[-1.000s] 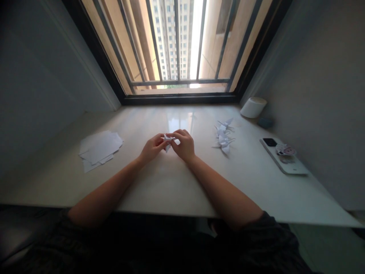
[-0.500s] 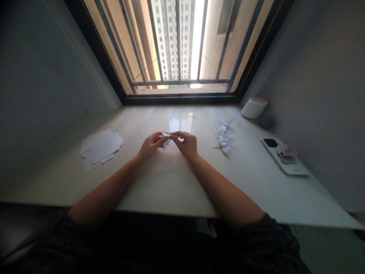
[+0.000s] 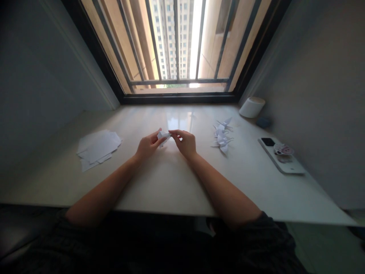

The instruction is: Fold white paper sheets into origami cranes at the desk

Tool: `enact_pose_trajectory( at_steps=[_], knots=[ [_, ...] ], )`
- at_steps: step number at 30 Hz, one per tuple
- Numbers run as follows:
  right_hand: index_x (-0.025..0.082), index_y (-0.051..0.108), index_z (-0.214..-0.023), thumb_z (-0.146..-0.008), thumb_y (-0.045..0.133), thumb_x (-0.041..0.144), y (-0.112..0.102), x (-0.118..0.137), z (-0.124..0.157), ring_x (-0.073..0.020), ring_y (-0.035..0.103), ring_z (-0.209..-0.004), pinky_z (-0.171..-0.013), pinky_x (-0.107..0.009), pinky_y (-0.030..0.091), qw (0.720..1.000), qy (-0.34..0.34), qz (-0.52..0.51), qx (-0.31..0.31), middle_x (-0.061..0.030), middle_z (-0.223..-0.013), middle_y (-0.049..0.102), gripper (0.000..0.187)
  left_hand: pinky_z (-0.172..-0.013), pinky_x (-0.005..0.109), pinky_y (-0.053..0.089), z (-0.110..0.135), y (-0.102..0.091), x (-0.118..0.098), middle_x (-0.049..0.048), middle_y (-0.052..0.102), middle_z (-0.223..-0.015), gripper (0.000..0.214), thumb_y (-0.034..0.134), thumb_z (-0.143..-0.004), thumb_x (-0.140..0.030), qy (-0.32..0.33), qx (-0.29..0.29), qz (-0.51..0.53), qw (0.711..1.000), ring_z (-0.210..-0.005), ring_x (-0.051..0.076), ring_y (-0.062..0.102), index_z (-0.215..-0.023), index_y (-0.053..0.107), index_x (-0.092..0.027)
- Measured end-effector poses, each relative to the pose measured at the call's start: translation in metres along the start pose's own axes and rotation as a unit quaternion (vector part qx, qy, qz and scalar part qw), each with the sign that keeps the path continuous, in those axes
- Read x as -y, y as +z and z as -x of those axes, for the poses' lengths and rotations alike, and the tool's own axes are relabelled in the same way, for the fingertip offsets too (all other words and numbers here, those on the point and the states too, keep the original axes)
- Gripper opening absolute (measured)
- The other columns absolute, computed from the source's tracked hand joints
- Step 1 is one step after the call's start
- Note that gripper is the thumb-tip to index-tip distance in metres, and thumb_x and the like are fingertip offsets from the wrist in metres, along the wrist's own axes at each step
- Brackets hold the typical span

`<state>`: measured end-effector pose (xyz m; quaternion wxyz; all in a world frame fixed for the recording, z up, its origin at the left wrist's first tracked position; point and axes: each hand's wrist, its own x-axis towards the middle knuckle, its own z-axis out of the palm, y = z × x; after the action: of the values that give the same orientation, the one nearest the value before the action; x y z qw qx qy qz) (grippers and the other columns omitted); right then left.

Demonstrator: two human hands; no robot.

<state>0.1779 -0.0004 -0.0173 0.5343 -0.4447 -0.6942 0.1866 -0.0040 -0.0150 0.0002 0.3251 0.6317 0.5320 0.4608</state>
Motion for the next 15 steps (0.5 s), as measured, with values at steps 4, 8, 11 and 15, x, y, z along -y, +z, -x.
enact_pose_trajectory(
  at_steps=[4, 8, 11, 15],
  knots=[
    [0.028, 0.072, -0.102, -0.086, 0.055, 0.026, 0.0002, -0.0001, 0.0000, -0.0176, 0.066, -0.074, -0.069, -0.033, 0.054, 0.999, -0.041, 0.013, 0.009, -0.0030, -0.096, 0.074, 0.023, -0.057, 0.022, 0.033, 0.0003, -0.0018, -0.0023, -0.0028, 0.060, -0.059, 0.060, 0.066, -0.076, -0.050, 0.040, -0.001, -0.113, 0.993, -0.058, 0.013, 0.052, -0.127, 0.060, -0.018],
    [0.028, 0.066, -0.115, -0.083, 0.053, 0.016, -0.0006, 0.0015, 0.0006, -0.0195, 0.065, -0.092, -0.080, -0.036, 0.054, 0.995, -0.087, -0.001, 0.047, -0.0033, -0.107, 0.071, 0.037, -0.057, 0.022, 0.032, 0.0003, -0.0015, -0.0037, -0.0011, 0.063, -0.066, 0.059, 0.056, -0.085, -0.048, 0.041, 0.020, -0.212, 0.976, -0.058, 0.012, 0.051, -0.136, 0.051, -0.020],
    [0.027, 0.064, -0.119, -0.084, 0.054, 0.018, -0.0007, 0.0034, 0.0010, -0.0201, 0.064, -0.099, -0.085, -0.037, 0.053, 0.993, -0.098, -0.012, 0.066, -0.0041, -0.111, 0.070, 0.038, -0.057, 0.022, 0.032, 0.0003, -0.0013, -0.0039, -0.0010, 0.064, -0.069, 0.059, 0.053, -0.087, -0.049, 0.042, 0.029, -0.237, 0.970, -0.058, 0.012, 0.051, -0.138, 0.048, -0.020],
    [0.027, 0.066, -0.115, -0.084, 0.063, 0.031, 0.0009, 0.0041, 0.0011, -0.0208, 0.065, -0.091, -0.082, -0.037, 0.053, 0.994, -0.093, 0.014, 0.061, -0.0047, -0.105, 0.072, 0.032, -0.058, 0.023, 0.033, 0.0007, -0.0008, -0.0037, -0.0012, 0.064, -0.070, 0.059, 0.052, -0.088, -0.048, 0.060, 0.033, -0.254, 0.965, -0.058, 0.012, 0.051, -0.139, 0.046, -0.019]
  ],
)
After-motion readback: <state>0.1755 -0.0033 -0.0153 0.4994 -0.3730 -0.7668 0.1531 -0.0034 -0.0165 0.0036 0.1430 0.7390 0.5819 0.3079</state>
